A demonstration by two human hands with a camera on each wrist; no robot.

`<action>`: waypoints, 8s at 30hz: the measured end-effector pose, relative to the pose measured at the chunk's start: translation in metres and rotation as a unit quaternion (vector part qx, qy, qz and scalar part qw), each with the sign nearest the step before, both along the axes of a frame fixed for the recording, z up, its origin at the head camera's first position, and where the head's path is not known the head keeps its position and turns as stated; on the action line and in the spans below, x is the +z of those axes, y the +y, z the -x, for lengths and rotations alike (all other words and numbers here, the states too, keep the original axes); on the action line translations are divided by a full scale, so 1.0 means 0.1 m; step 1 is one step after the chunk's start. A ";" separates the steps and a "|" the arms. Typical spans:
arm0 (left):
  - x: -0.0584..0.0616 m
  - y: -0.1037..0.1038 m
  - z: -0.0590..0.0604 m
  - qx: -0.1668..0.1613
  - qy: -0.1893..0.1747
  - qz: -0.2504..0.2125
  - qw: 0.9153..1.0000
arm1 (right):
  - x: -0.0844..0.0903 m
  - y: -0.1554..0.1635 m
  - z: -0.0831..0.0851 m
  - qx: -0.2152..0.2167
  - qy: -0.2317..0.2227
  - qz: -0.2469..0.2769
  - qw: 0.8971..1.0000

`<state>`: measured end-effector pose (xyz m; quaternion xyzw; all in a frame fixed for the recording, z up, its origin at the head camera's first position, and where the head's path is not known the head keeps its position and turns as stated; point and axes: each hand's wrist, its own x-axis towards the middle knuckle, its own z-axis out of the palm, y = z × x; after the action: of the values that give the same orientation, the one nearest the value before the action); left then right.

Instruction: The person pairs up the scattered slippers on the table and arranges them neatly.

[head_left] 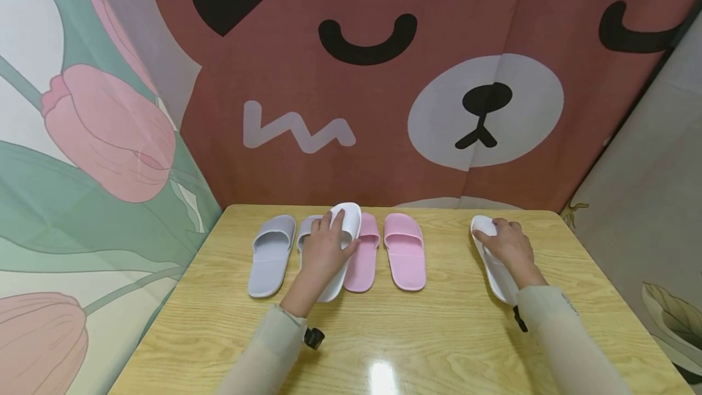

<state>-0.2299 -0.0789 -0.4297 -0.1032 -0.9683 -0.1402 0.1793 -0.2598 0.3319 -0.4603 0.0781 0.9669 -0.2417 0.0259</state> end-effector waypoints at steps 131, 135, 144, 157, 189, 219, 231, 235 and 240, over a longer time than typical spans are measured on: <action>-0.01 1.64 -0.04 -0.022 -0.063 0.069 0.995 | -0.09 0.03 0.09 -0.014 -0.007 -0.002 1.000; -0.01 1.68 -0.03 -0.018 -0.063 0.078 0.995 | -0.08 0.02 0.09 -0.012 -0.007 -0.002 1.000; -0.02 1.79 -0.02 -0.031 -0.064 0.083 0.994 | -0.07 0.03 0.10 -0.010 -0.012 -0.001 1.000; -0.10 1.96 -0.01 -0.029 -0.083 0.084 0.993 | -0.09 0.06 0.12 -0.012 -0.019 0.001 1.000; -0.24 2.27 0.18 -0.023 -0.086 0.130 0.988 | -0.08 0.07 0.12 -0.021 -0.035 -0.007 0.999; -0.36 2.48 0.33 0.000 -0.132 0.145 0.981 | -0.08 0.06 0.18 -0.005 -0.066 -0.051 0.996; -0.45 2.55 0.38 0.008 -0.139 0.149 0.979 | -0.09 0.06 0.16 0.006 -0.060 -0.051 0.997; -0.44 2.59 0.39 0.007 -0.147 0.151 0.978 | -0.08 0.07 0.16 0.008 -0.063 -0.047 0.997; -0.43 2.64 0.39 0.014 -0.155 0.167 0.974 | -0.07 0.06 0.17 0.014 -0.063 -0.049 0.997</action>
<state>-0.2685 0.1851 -0.4730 -0.0952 -0.9953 0.0121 0.0092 -0.2764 0.3380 -0.4677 0.0806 0.9750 -0.1884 0.0862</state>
